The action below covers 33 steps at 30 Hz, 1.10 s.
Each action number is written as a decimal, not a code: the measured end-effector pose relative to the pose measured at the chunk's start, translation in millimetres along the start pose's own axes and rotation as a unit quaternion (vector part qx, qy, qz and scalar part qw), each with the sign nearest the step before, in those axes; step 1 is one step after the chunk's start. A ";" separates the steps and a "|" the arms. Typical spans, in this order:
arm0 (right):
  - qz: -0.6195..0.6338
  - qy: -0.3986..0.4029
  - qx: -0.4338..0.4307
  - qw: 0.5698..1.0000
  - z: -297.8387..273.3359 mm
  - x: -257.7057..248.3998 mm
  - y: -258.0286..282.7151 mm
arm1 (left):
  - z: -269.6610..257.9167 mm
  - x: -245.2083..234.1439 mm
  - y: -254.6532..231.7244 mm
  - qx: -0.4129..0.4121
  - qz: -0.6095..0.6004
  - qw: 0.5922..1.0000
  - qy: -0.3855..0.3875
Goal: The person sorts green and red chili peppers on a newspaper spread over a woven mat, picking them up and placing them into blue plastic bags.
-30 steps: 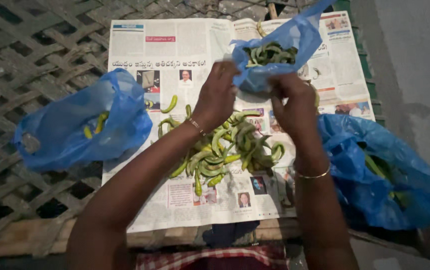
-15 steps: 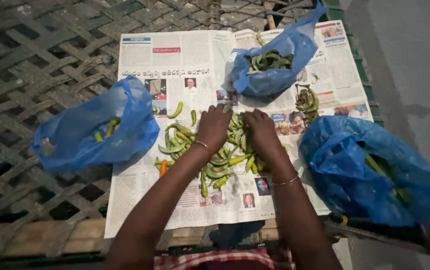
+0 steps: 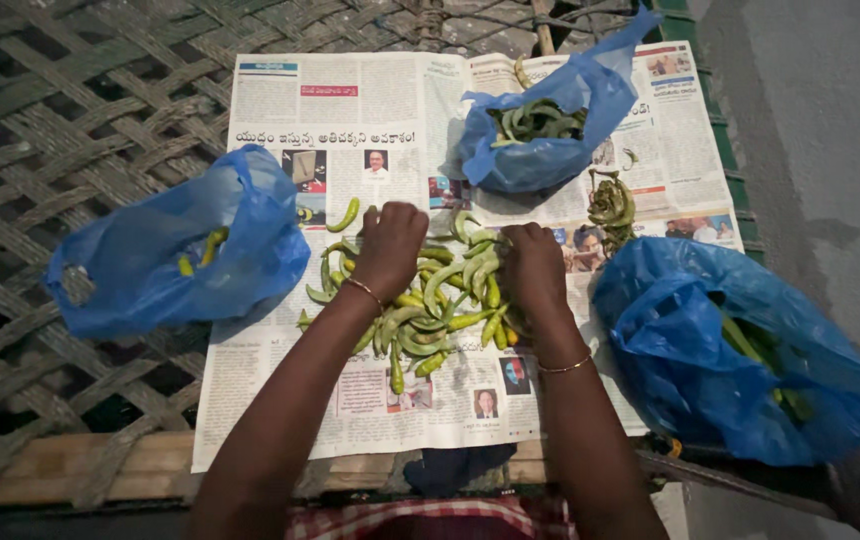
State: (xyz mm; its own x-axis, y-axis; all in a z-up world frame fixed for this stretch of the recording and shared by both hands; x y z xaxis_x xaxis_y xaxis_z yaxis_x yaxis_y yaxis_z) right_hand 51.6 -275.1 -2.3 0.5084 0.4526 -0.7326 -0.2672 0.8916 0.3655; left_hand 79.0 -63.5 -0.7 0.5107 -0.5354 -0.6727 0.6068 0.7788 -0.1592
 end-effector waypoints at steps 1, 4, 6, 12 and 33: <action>0.004 -0.004 -0.003 1.000 -1.1 0.3 -0.6 | 5.1 -9.3 -2.7 -0.004 -0.044 0.998 -0.037; -0.009 -0.006 -0.005 1.000 0.3 2.5 -1.9 | 25.9 -46.1 -9.8 -0.015 -0.143 0.978 -0.149; -0.011 -0.012 0.002 1.000 2.8 -2.7 0.3 | 41.9 -70.2 -18.5 -0.026 -0.163 0.960 -0.226; 0.194 0.000 0.236 0.952 -0.8 -14.8 0.0 | 119.7 -52.8 -42.5 -0.010 -0.241 0.957 -0.160; 0.200 -0.067 0.036 0.977 17.9 -21.2 23.6 | 190.7 115.1 -1.4 -0.062 -0.034 0.995 -0.063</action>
State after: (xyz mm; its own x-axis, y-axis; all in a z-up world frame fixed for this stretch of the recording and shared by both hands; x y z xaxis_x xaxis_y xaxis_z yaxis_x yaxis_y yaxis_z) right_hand 49.2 -263.4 32.1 0.4790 0.7577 -0.4432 -0.4105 0.6397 0.6498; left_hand 253.1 -188.6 59.9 0.5486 -0.6186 -0.5625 0.5662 0.7698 -0.2945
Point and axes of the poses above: each hand's wrist, its own z-axis towards the middle knuckle, its own x-axis out of the palm, y = z × x, the point moved 7 cm from there along z, towards the middle knuckle, and after that the axes turned 12 degrees about -y, right-handed, at the moved point
